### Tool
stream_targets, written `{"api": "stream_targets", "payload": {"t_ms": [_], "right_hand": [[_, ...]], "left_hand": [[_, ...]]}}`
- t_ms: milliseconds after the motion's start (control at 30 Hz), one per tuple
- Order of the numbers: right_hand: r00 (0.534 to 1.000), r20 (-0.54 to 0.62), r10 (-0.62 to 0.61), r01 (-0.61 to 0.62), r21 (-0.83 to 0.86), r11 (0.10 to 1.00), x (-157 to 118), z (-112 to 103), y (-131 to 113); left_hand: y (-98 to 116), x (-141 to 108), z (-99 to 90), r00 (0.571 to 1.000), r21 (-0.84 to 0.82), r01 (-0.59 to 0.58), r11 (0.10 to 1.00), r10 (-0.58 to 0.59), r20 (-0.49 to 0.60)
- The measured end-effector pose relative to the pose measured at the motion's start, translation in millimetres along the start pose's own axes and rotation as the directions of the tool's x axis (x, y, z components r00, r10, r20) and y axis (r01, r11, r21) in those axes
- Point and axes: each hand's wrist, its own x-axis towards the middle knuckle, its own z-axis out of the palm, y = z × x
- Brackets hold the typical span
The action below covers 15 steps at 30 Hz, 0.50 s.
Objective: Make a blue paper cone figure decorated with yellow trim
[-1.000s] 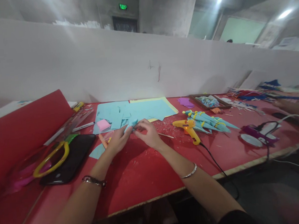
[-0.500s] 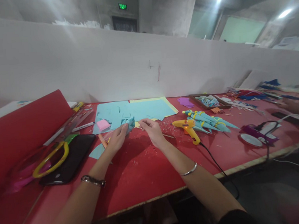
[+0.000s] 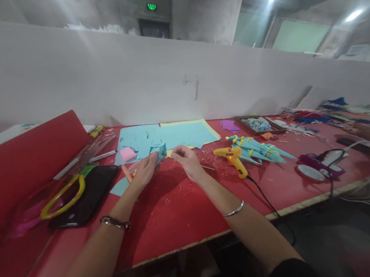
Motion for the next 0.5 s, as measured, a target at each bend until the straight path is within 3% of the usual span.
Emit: {"api": "stream_targets", "payload": {"t_ms": [367, 500], "right_hand": [[1.000, 0.016, -0.025, 0.026, -0.024, 0.999, -1.6, 1.2, -2.2], [0.999, 0.032, -0.027, 0.029, -0.068, 0.997, -3.4, 3.0, -4.7]], "left_hand": [[-0.5, 1.4, -0.1, 0.994, 0.218, -0.072, 0.973, 0.054, 0.091], [-1.0, 1.1, 0.6, 0.998, 0.314, -0.045, 0.948, 0.027, 0.061]]}}
